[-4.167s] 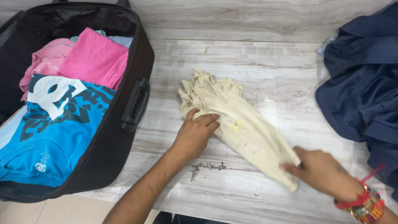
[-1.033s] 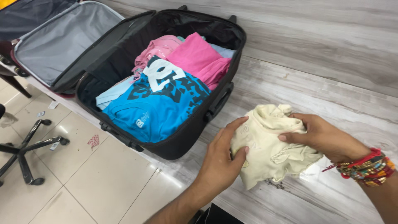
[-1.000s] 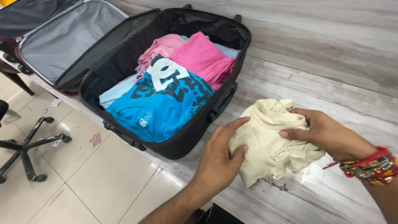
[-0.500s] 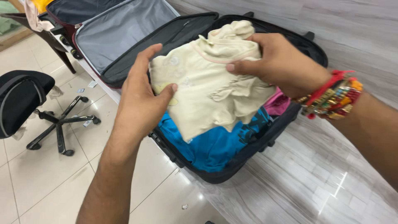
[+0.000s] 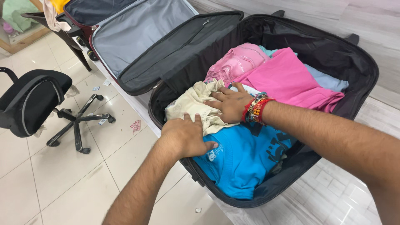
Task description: The person folds a blue t-shirt, a cream-colored top, a navy blue track jacket, and floral patterned clothes by hand, then places each item into an open black suitcase. They also close the zipper on the jacket before folding it.
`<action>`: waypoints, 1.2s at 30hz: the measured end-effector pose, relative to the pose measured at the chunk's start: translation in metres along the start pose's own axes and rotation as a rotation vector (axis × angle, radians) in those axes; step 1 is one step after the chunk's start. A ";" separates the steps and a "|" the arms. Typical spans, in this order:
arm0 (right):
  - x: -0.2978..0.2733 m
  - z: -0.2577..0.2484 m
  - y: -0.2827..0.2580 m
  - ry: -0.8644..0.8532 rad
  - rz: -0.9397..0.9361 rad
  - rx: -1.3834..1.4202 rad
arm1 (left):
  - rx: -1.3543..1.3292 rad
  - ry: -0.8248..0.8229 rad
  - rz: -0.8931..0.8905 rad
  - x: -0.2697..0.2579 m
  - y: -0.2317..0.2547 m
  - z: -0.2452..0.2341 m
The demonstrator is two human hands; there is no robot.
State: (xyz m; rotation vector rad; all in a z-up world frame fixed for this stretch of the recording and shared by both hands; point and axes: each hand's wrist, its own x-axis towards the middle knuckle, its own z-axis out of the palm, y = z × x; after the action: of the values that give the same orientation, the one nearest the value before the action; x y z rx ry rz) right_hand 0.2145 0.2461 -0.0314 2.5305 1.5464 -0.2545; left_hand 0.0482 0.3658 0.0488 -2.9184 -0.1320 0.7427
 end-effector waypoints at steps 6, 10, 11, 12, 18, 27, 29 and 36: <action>-0.016 -0.005 -0.006 0.187 -0.005 -0.005 | -0.180 0.181 -0.013 -0.016 0.002 -0.004; -0.091 -0.044 -0.015 0.280 0.013 0.171 | -0.504 1.197 0.173 -0.037 0.022 0.011; -0.120 -0.049 -0.022 0.381 -0.009 0.199 | -0.550 1.284 0.107 -0.050 0.033 0.019; -0.152 -0.052 -0.031 0.517 -0.044 0.230 | -0.588 1.319 0.171 -0.066 0.048 0.029; -0.329 -0.027 -0.088 0.818 0.160 0.432 | -0.765 1.195 0.673 -0.125 0.182 0.071; -0.531 0.100 -0.130 0.794 0.987 0.361 | -0.712 0.332 1.294 -0.129 0.349 0.112; -0.578 0.124 -0.131 0.792 1.213 0.281 | -0.674 0.226 1.375 -0.135 0.385 0.111; -0.712 0.177 -0.128 0.671 1.673 -0.149 | -0.655 0.103 1.447 -0.139 0.514 0.108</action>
State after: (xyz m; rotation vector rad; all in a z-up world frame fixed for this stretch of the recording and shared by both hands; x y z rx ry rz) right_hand -0.2298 -0.3508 -0.0462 2.8587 -0.8282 0.8952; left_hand -0.0982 -0.1474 -0.0542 -3.1683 2.2762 0.6726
